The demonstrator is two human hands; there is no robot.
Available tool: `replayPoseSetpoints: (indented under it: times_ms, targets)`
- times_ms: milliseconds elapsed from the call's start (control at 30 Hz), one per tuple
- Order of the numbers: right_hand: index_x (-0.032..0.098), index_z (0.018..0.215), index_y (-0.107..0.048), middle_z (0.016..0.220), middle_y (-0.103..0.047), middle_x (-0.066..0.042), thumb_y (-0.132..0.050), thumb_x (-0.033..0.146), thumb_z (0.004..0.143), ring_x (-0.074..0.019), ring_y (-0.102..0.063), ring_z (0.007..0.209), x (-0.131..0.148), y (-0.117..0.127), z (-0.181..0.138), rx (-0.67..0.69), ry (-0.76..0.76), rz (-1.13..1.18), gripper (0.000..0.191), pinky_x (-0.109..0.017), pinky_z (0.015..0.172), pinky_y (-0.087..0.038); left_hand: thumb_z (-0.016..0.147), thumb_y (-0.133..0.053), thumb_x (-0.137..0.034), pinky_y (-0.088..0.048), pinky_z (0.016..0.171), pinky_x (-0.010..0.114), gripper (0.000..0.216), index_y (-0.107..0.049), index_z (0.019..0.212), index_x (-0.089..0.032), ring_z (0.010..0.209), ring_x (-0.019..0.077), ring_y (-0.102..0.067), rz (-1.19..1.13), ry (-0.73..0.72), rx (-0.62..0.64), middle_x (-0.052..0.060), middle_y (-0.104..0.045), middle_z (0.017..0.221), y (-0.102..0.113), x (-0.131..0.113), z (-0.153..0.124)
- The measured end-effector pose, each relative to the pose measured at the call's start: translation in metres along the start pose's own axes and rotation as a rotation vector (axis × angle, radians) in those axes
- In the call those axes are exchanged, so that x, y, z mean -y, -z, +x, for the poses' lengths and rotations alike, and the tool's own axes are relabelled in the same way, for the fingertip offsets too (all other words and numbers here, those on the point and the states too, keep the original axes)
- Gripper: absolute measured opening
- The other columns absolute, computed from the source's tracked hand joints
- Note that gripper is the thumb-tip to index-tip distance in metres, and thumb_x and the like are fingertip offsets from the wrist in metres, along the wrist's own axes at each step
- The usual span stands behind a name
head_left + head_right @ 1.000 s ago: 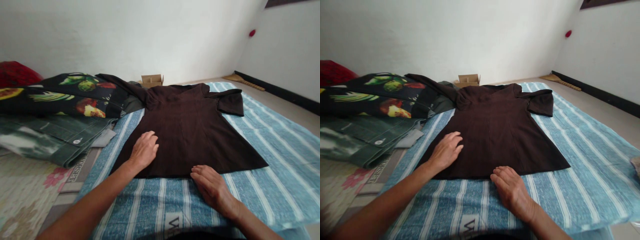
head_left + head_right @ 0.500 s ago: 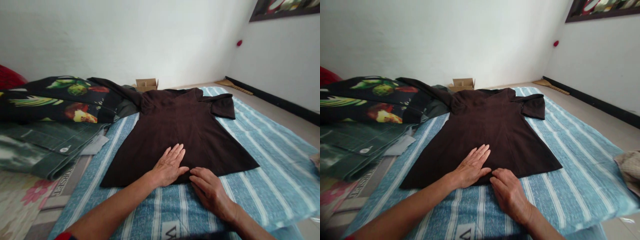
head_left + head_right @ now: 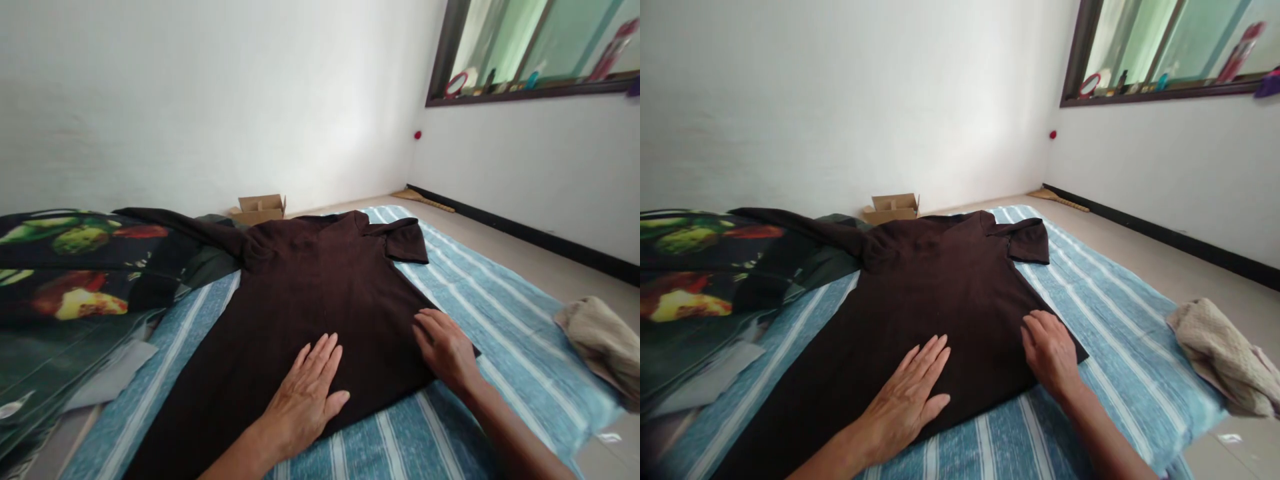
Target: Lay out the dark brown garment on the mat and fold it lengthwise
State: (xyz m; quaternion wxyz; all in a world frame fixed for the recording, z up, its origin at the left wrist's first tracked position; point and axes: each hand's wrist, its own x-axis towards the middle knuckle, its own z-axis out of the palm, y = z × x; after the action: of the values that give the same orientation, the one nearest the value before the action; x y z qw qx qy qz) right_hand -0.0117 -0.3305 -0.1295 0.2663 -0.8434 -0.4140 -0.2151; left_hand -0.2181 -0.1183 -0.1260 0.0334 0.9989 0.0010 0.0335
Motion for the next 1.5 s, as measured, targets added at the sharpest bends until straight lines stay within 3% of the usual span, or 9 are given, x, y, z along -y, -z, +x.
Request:
replayPoseSetpoints:
  times_ms: [133,200,267,433,600,1067,1233,1367,1500]
  targets:
    - [0.018,0.096,-0.065,0.095,-0.065,-0.011,-0.047,0.035,0.087,-0.0259,-0.061,0.092,-0.037,0.014,0.026,0.364,-0.455,-0.225,0.027,-0.035,0.074,-0.045,0.094,-0.033,-0.046,-0.026,0.110,0.044,0.059,-0.018,0.147,-0.023,0.139,0.0236,-0.021,0.018,-0.008,-0.012,0.007,-0.020,0.152,0.000,0.003,0.000]
    - [0.019,0.090,-0.067,0.087,-0.066,-0.010,-0.047,0.042,0.085,-0.0269,-0.062,0.086,-0.049,0.021,0.030,0.480,-0.586,-0.209,0.030,-0.033,0.067,-0.043,0.094,-0.034,-0.045,-0.027,0.110,0.045,0.060,-0.015,0.147,-0.024,0.138,0.0241,-0.023,0.008,-0.015,-0.025,0.007,-0.021,0.152,0.001,0.003,0.000]
    - [0.019,0.085,-0.068,0.081,-0.067,-0.011,-0.047,0.048,0.083,-0.0275,-0.063,0.080,-0.061,0.025,0.029,0.509,-0.639,-0.163,0.035,-0.032,0.062,-0.040,0.094,-0.036,-0.044,-0.028,0.109,0.046,0.060,-0.015,0.147,-0.025,0.138,0.0246,-0.024,-0.008,-0.021,-0.032,0.007,-0.022,0.151,0.003,0.002,0.001]
    - [0.019,0.068,-0.069,0.064,-0.065,-0.005,-0.053,0.053,0.076,-0.0189,-0.061,0.065,-0.082,0.025,0.023,0.549,-0.653,0.030,0.039,-0.026,0.055,-0.036,0.093,-0.037,-0.045,-0.030,0.108,0.047,0.060,-0.017,0.147,-0.025,0.137,0.0252,-0.025,-0.009,-0.021,-0.021,0.008,-0.023,0.150,0.005,0.003,0.001]
    - [0.019,0.055,-0.055,0.049,-0.052,0.001,-0.051,0.049,0.074,-0.0125,-0.050,0.051,-0.082,0.024,0.018,0.502,-0.655,0.150,0.035,-0.024,0.048,-0.031,0.094,-0.036,-0.044,-0.030,0.108,0.047,0.060,-0.018,0.146,-0.024,0.137,0.0256,-0.024,-0.012,-0.018,-0.016,0.008,-0.022,0.151,0.004,0.003,0.001]
    - [0.023,0.053,-0.045,0.049,-0.052,0.001,-0.048,0.055,0.073,-0.0166,-0.049,0.050,-0.100,0.005,-0.013,0.419,-0.545,0.119,0.038,-0.029,0.052,-0.031,0.092,-0.041,-0.038,-0.028,0.109,0.049,0.062,-0.018,0.146,-0.021,0.139,0.0261,-0.018,-0.068,0.013,0.081,0.010,-0.017,0.152,0.015,-0.005,-0.005]
    - [0.023,0.052,-0.044,0.048,-0.051,0.001,-0.047,0.056,0.074,-0.0172,-0.050,0.049,-0.100,0.004,-0.016,0.418,-0.526,0.103,0.039,-0.029,0.051,-0.032,0.086,-0.053,-0.035,-0.034,0.106,0.049,0.062,-0.030,0.142,-0.020,0.136,0.0277,-0.027,-0.035,-0.005,-0.033,0.011,-0.028,0.149,0.011,-0.008,-0.006]
    - [0.023,0.055,-0.049,0.051,-0.055,-0.001,-0.046,0.058,0.074,-0.0185,-0.052,0.051,-0.097,0.012,-0.012,0.479,-0.544,0.057,0.040,-0.030,0.052,-0.034,0.083,-0.058,-0.030,-0.043,0.100,0.047,0.047,-0.050,0.125,-0.011,0.122,0.0291,-0.048,-0.044,-0.038,-0.227,0.016,-0.054,0.130,0.009,-0.015,-0.006]
    - [0.022,0.084,-0.062,0.068,-0.064,-0.005,-0.046,0.057,0.078,-0.0259,-0.061,0.065,-0.084,0.029,-0.009,0.508,-0.600,-0.152,0.039,-0.033,0.054,-0.039,0.083,-0.056,-0.024,-0.049,0.093,0.040,0.022,-0.060,0.102,-0.014,0.101,0.0234,-0.059,-0.136,-0.076,-0.318,0.011,-0.064,0.105,0.015,-0.019,-0.011]
